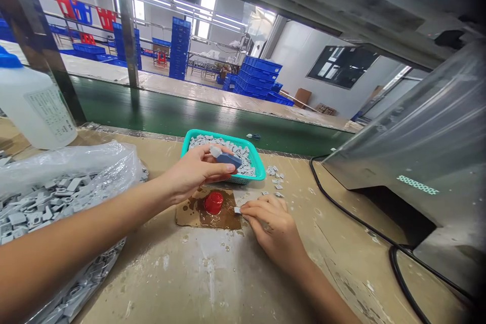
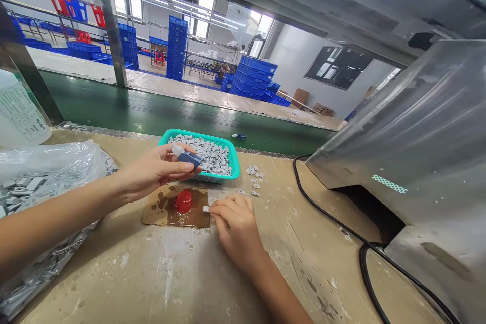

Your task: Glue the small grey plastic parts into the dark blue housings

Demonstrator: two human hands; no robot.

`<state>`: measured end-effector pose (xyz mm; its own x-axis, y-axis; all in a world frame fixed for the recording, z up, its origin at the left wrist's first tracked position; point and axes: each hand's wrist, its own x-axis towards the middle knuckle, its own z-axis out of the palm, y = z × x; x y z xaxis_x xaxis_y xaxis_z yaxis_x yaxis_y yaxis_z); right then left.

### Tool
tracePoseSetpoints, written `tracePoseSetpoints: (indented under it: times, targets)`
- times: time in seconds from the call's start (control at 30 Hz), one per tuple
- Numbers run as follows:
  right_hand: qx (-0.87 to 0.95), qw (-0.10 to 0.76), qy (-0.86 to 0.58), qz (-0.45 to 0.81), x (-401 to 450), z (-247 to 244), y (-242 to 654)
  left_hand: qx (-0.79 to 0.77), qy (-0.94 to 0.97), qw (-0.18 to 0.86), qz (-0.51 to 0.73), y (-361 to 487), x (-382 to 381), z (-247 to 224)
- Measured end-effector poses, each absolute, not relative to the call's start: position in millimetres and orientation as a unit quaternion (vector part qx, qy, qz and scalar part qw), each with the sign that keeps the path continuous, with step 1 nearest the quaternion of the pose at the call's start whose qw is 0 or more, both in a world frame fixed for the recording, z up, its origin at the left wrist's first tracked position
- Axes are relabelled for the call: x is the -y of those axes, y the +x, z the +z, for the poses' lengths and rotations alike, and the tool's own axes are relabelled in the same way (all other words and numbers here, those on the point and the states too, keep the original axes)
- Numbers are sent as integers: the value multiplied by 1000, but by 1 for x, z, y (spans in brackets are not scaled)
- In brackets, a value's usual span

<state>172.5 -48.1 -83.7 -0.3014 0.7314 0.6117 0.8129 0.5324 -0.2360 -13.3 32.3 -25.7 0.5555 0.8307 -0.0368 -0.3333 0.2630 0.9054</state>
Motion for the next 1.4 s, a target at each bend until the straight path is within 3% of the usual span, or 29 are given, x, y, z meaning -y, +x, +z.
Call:
tracePoseSetpoints:
  times: [0.33, 0.5, 0.63, 0.87, 1.0, 1.27, 1.4]
  targets:
    - [798, 347, -490, -59, 50, -73, 165, -322, 593, 626, 390, -13, -32, -27]
    - [689, 501, -515, 90, 51, -42, 165, -297, 683, 557, 368, -12, -30, -29]
    - [645, 538, -507, 194, 46, -30, 159, -258, 720, 544, 344, -11, -27, -32]
    - [659, 536, -507, 145, 44, -35, 148, -277, 761, 493, 318, -10, -21, -34]
    - [685, 518, -498, 121, 48, -36, 144, -295, 753, 464, 362, -10, -19, -32]
    - [741, 481, -455, 110, 38, -43, 134, -296, 516, 677, 433, 1, -10, -27]
    - [731, 496, -445, 146, 7, -32, 146, -316, 437, 684, 491, -6, -33, -12]
